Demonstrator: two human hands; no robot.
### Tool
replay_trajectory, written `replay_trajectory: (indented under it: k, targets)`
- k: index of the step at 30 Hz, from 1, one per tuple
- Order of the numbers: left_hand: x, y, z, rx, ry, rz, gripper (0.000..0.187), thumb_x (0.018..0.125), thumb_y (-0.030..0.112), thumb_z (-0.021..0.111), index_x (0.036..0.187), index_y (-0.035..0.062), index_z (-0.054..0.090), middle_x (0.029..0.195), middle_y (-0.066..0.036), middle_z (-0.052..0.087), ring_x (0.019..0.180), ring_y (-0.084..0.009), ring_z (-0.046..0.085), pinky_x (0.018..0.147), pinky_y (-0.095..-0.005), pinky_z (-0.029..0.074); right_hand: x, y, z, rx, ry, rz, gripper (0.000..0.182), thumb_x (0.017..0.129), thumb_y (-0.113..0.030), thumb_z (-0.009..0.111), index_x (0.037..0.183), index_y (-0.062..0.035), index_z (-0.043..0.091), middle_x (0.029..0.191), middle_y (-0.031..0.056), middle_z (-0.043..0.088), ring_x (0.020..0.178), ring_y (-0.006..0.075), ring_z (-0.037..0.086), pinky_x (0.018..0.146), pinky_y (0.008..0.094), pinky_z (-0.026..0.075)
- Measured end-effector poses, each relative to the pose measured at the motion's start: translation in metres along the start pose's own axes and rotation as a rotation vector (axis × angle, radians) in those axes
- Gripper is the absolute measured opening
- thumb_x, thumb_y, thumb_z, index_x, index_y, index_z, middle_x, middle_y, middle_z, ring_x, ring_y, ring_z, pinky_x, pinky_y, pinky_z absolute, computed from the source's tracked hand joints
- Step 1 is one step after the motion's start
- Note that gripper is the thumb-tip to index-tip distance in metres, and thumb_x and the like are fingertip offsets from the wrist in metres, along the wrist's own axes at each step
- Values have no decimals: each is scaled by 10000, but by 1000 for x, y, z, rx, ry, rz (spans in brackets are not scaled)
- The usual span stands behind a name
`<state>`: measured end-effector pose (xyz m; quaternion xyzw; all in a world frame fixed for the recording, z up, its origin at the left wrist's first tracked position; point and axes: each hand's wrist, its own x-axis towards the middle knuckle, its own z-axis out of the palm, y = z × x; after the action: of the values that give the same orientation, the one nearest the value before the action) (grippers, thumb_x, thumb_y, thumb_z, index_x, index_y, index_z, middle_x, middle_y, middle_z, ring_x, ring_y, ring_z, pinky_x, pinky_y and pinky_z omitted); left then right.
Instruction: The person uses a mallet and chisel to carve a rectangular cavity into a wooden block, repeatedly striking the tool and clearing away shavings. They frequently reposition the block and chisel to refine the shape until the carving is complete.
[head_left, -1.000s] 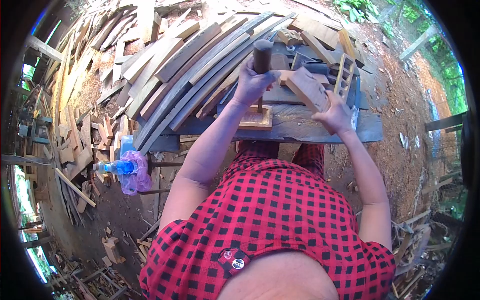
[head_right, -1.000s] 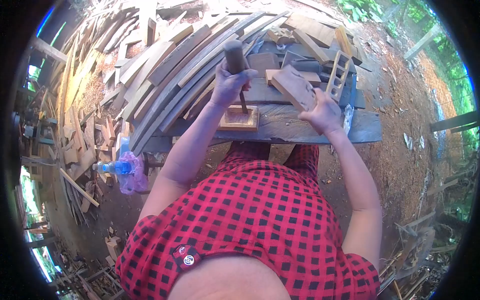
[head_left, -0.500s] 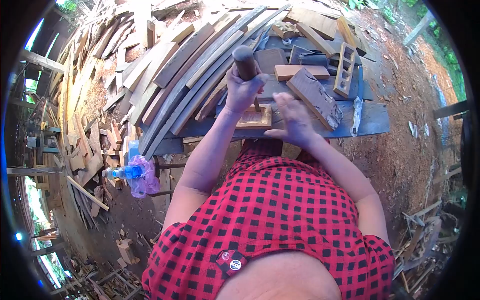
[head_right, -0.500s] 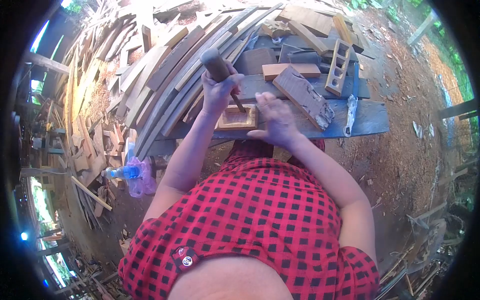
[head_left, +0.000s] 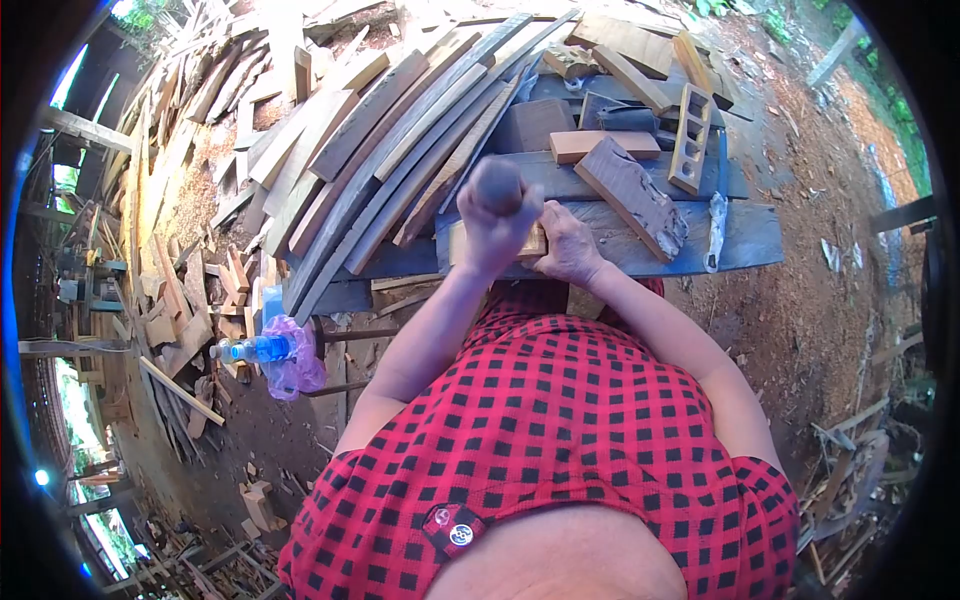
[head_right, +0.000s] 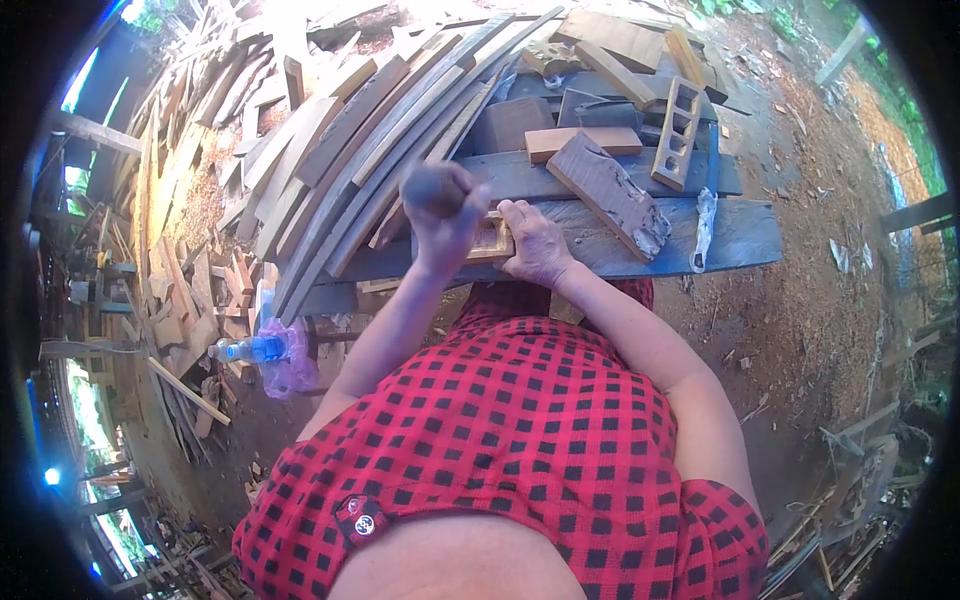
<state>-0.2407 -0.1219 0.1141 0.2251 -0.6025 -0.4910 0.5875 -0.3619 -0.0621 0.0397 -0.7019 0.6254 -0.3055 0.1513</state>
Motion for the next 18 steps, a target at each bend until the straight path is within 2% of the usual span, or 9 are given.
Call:
replay_trajectory:
  k: [1,2,4,5,7,9,13,15,18]
  targets:
    - [-13,4,1,6,38,109,199,735,-23,696,783,72,528,683,-27,575,568,-112,562,520,-245,453,0,5,4,-1,2,0,688,602,-220,788,1175,-43,451,1090,172,539,1049,371,561,853,457,505]
    - [-21,8,-2,5,37,111,199,735,-23,696,783,72,528,683,-27,575,568,-112,562,520,-245,453,1,10,9,16,23,-22,676,608,-228,780,1171,-46,455,1085,172,539,1046,372,562,854,456,504]
    - [-34,18,-16,269,-246,307,211,725,-26,711,789,60,528,733,-66,580,668,-193,595,612,-299,480,0,10,10,33,47,-42,664,613,-237,773,1168,-49,458,1080,172,540,1043,372,563,855,455,504]
    - [-42,21,-20,268,-249,311,211,725,-26,711,789,60,528,733,-66,580,668,-193,595,612,-299,480,-2,7,7,24,66,-33,646,627,-252,771,1160,-55,464,1064,167,545,1028,374,568,845,452,501]
    - [-55,25,-26,141,-255,260,213,720,-38,702,792,59,528,721,-83,575,667,-217,603,614,-317,483,-2,4,3,15,89,-22,627,642,-267,769,1152,-61,469,1048,163,551,1013,377,572,835,450,498]
    - [-59,27,-31,145,-199,277,223,711,-52,697,810,52,526,740,-81,593,660,-184,594,615,-313,486,-3,2,1,13,70,-16,638,636,-270,770,1159,-65,468,1055,163,554,1009,376,576,836,446,499]
    - [-31,18,-58,-122,163,-35,187,763,-28,654,827,55,498,733,-59,573,611,-155,568,599,-313,494,-2,3,1,8,61,-24,695,594,-261,802,1166,-60,462,1066,156,553,1015,373,574,846,440,501]
    - [-10,19,-62,-317,266,-137,170,788,-13,638,819,54,485,716,-57,554,580,-161,570,584,-315,500,-3,2,2,11,67,-26,708,582,-258,809,1167,-59,462,1066,153,554,1017,369,575,846,440,501]
    - [4,19,-61,-320,219,-136,196,781,-18,655,842,53,483,700,-57,548,556,-157,568,569,-299,501,-1,2,1,23,71,-6,729,570,-252,817,1176,-57,461,1072,150,556,1028,362,572,855,440,498]
